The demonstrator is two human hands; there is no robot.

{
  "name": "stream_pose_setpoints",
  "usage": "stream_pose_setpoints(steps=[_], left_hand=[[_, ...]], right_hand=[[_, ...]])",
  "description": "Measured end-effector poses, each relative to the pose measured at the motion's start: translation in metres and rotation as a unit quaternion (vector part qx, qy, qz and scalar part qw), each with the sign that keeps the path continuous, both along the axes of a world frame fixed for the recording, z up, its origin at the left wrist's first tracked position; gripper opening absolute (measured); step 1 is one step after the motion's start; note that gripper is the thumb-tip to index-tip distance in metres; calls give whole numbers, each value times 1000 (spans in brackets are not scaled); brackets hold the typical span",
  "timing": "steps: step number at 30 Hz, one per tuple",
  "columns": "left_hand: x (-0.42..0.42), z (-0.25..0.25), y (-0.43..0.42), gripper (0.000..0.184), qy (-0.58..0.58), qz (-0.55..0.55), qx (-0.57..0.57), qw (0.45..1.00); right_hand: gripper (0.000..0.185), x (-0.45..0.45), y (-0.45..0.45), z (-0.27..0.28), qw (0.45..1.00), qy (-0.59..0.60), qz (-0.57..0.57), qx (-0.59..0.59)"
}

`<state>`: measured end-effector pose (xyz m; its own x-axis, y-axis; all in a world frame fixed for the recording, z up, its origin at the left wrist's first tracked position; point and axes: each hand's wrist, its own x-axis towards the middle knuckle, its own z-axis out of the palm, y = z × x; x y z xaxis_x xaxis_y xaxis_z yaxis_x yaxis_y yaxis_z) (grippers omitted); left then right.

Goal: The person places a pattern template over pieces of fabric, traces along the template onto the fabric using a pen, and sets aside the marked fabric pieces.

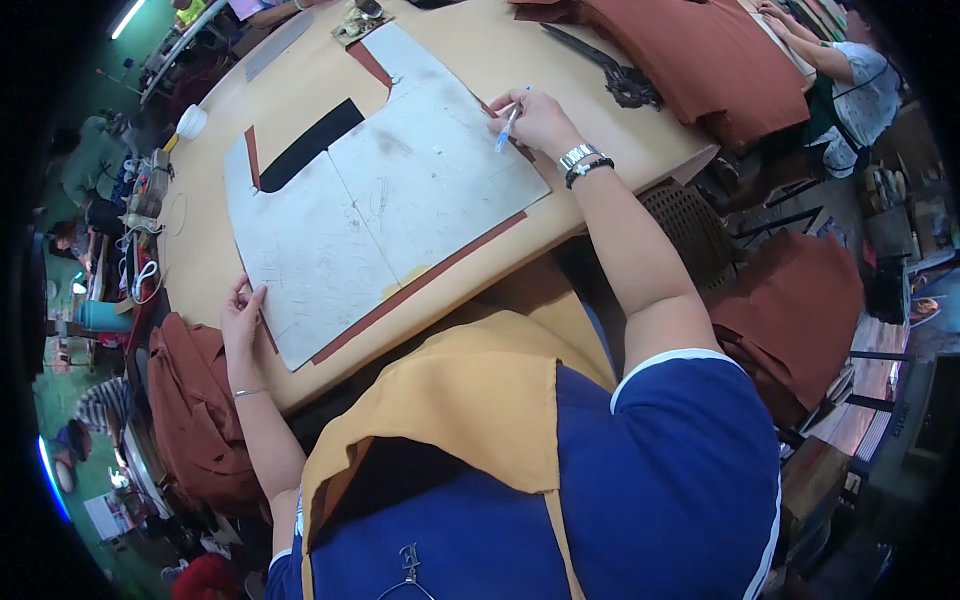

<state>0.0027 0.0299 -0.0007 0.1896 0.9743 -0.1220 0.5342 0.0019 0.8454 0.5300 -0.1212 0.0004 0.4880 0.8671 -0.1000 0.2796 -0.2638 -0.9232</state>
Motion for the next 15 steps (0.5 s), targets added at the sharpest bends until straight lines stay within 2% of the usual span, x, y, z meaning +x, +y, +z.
stream_pose_setpoints(steps=[4, 8, 10, 11, 12, 13, 15], left_hand=[[-1, -2, -1, 56, -10, -11, -9, 1000], [-2, -2, -4, 56, 15, -10, 16, 1000], [2, 5, -9, 56, 43, -4, 25, 999], [0, 3, -10, 59, 15, -6, 36, 999], [-2, 0, -8, 60, 46, -2, 54, 997], [-1, 1, -8, 60, 50, -7, 63, 997], [0, 0, -10, 59, 37, 8, 54, 998]], right_hand=[[29, -3, -3, 5, 999, -25, -7, -21], [36, 3, -7, -2, 988, -153, 12, 21], [39, 1, -3, 1, 995, -95, 27, 3], [39, 5, 0, -6, 995, -96, 29, 6], [39, -3, -3, 1, 997, -76, 21, 21], [38, -5, -2, 3, 995, -100, 18, 23], [37, -2, 1, -1, 997, -76, 15, 14]])
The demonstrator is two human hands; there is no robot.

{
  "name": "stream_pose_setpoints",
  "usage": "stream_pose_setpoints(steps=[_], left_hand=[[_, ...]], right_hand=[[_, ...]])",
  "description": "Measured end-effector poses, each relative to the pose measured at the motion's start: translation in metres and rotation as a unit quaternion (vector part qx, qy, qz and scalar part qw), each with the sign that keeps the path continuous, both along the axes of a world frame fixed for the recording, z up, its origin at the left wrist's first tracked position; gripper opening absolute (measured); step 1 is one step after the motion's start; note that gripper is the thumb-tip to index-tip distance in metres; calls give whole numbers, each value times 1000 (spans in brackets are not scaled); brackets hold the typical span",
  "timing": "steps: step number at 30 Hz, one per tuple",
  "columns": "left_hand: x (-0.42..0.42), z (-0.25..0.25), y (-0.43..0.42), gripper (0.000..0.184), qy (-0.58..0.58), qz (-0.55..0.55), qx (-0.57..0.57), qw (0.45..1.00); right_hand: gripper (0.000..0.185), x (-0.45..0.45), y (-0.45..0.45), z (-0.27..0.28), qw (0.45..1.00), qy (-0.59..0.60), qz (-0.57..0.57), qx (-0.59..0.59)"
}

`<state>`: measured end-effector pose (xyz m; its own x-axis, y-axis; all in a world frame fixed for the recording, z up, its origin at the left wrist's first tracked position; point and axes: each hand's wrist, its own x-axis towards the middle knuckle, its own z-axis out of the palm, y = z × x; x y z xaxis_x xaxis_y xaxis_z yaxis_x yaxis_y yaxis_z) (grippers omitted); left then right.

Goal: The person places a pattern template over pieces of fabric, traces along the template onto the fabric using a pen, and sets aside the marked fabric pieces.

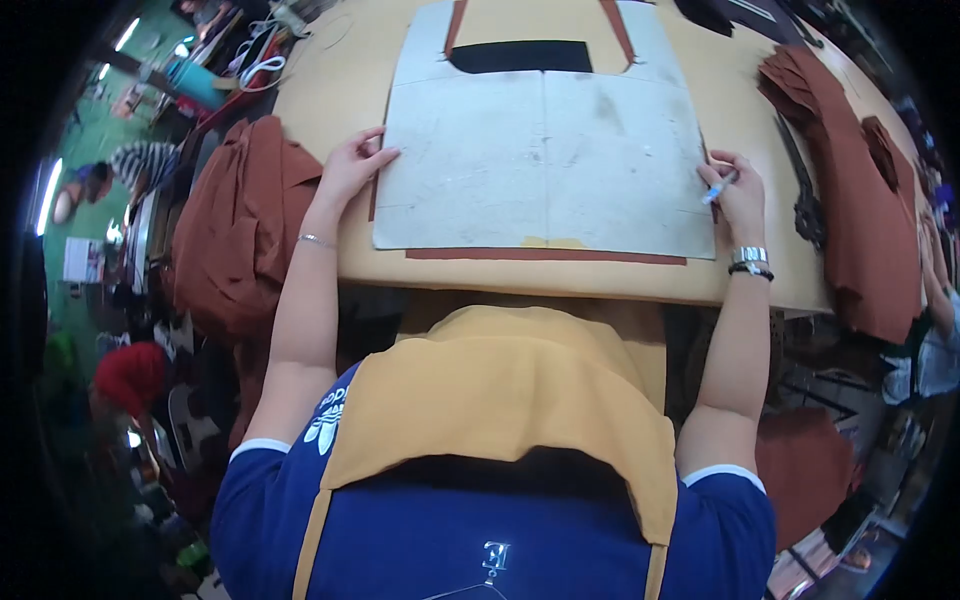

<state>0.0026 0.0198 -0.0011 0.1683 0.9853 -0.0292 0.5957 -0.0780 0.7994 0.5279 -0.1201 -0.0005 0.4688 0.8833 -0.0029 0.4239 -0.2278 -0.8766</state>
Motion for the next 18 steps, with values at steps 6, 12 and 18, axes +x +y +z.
stream_pose_setpoints(steps=[6, 12, 18], left_hand=[[2, 1, -1, 56, 2, 9, -8, 1000], [-5, -13, 7, 58, -2, -16, 20, 1000], [57, 31, 7, 53, 179, -7, 120, 976]], right_hand=[[36, 8, 4, -11, 999, 47, 11, 21], [36, -5, 1, 1, 998, 60, -14, 7], [44, -31, -1, 24, 980, 137, -72, 122]])
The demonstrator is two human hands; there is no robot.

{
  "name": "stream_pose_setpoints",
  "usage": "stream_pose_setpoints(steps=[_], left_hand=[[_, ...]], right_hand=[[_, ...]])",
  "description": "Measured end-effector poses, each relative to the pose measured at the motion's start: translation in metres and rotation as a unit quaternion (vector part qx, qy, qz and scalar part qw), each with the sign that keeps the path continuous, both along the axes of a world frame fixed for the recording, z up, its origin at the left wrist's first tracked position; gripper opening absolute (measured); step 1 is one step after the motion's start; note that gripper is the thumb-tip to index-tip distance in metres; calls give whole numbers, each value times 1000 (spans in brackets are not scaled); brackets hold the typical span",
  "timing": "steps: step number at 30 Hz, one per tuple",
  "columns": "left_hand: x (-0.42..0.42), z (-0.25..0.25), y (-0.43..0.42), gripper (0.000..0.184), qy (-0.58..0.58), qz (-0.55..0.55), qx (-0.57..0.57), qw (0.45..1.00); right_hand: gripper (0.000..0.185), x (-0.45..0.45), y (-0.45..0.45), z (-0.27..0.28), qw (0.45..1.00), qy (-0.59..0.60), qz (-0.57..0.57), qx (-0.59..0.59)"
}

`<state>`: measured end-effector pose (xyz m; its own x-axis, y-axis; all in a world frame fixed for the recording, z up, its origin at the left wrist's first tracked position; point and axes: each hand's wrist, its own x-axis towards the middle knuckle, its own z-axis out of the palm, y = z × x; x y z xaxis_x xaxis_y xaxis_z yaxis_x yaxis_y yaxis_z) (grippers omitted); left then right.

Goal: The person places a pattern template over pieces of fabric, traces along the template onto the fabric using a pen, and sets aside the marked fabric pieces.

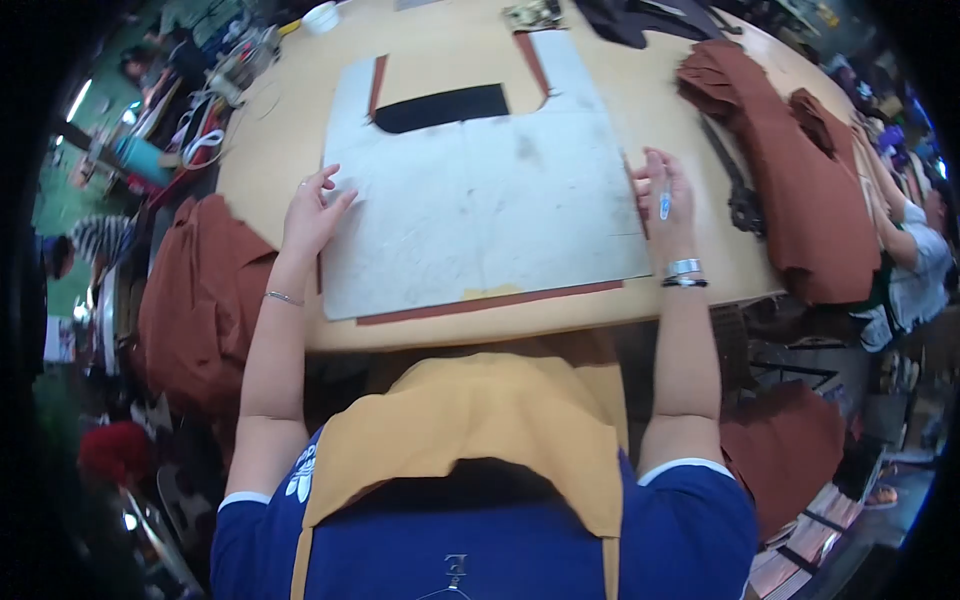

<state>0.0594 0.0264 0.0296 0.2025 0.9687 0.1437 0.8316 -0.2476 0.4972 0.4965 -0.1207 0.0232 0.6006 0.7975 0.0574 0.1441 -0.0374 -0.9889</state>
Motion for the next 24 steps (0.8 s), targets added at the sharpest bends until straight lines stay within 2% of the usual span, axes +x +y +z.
stream_pose_setpoints(steps=[3, 5, 6, 8, 11, 14, 19, 22, 24], left_hand=[[50, 7, 18, 47, 14, -143, 12, 990], [82, 14, 31, 43, 29, -215, -5, 976], [96, 12, 39, 44, 32, -225, 9, 974], [117, 6, 52, 45, 41, -244, 36, 968], [133, 10, 65, 51, 103, -239, -20, 965], [135, 21, 64, 55, 123, -237, -49, 962], [131, 17, 65, 53, 131, -259, -36, 956], [128, 8, 65, 52, 121, -265, -20, 956], [127, 7, 64, 51, 114, -263, -16, 958]], right_hand=[[50, 3, 10, -3, 997, 58, 28, 41], [51, 1, 20, -11, 997, 29, 38, 63], [51, -5, 24, -9, 996, 16, 44, 72], [38, -18, 30, -2, 997, -9, 41, 64], [26, -29, 37, -2, 997, -15, 53, 55], [27, -38, 48, -3, 994, 2, 83, 70], [18, -59, 87, -6, 986, 16, 134, 102], [16, -77, 121, -14, 976, -112, 138, 128], [15, -95, 137, -9, 974, -119, 153, 121]])
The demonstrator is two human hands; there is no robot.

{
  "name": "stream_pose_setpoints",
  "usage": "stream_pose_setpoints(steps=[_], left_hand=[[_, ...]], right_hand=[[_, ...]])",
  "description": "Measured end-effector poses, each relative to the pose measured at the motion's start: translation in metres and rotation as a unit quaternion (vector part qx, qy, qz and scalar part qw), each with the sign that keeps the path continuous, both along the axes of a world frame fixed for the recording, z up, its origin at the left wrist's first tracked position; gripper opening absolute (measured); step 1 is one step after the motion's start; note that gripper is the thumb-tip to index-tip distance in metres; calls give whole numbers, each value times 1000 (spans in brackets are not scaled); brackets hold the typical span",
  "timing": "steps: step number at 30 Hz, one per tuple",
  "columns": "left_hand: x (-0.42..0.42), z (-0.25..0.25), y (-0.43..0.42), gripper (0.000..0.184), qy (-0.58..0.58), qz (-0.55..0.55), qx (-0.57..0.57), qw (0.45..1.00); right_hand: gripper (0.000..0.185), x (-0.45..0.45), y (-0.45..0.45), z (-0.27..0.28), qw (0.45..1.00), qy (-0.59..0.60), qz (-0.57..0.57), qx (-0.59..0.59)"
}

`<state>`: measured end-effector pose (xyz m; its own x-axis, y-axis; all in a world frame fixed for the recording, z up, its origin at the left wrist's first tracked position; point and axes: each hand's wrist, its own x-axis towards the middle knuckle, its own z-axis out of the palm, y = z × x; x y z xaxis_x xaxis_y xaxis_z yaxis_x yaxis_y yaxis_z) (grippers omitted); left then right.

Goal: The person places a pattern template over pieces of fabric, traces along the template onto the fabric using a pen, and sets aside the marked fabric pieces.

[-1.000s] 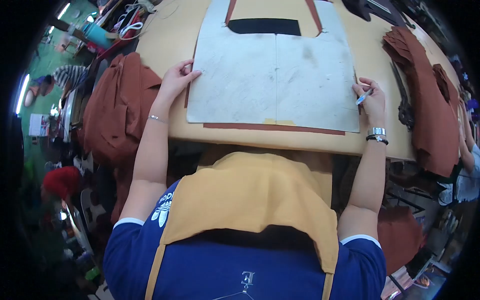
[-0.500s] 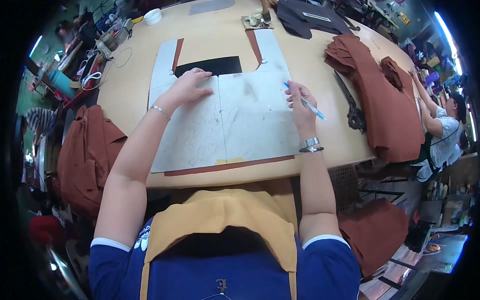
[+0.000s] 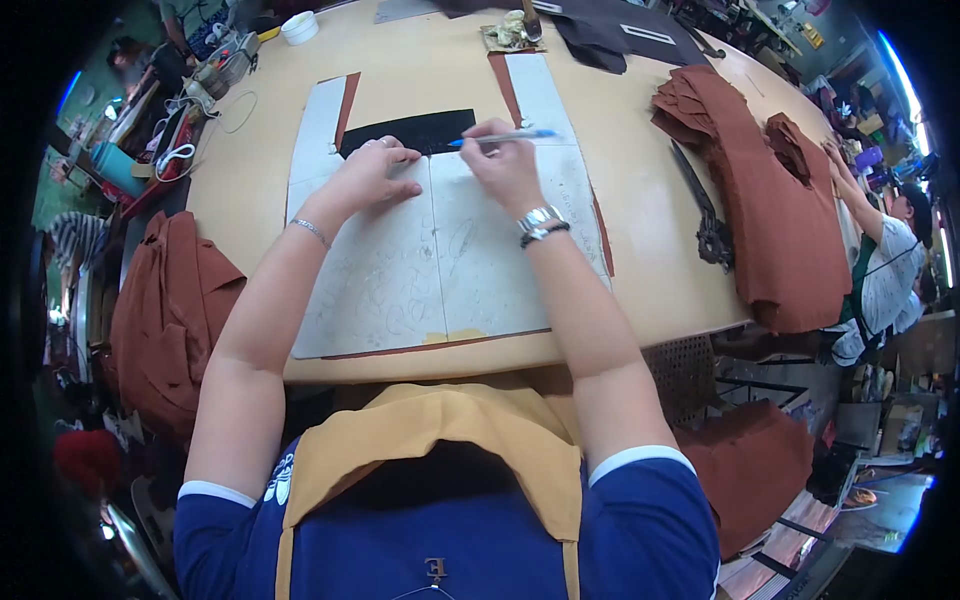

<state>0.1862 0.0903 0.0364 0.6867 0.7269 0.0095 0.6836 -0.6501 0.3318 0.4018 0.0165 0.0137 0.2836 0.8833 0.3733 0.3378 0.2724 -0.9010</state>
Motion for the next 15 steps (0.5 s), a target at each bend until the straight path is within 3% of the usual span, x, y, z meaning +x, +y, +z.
stream_pose_setpoints(steps=[5, 8, 11, 15], left_hand=[[-2, 1, -13, 45, -15, 12, 41, 999], [-11, -15, -21, 40, -86, 1, 112, 990], [-20, -23, -40, 34, -110, 49, 155, 981], [-28, -32, -51, 29, -144, 77, 149, 975]], right_hand=[[15, -24, 24, -12, 999, -40, 30, 20], [15, -25, 20, -15, 996, -81, 27, -12], [13, -29, 17, -10, 995, -93, 23, -17], [12, -30, 21, -14, 995, -101, 11, -6]])
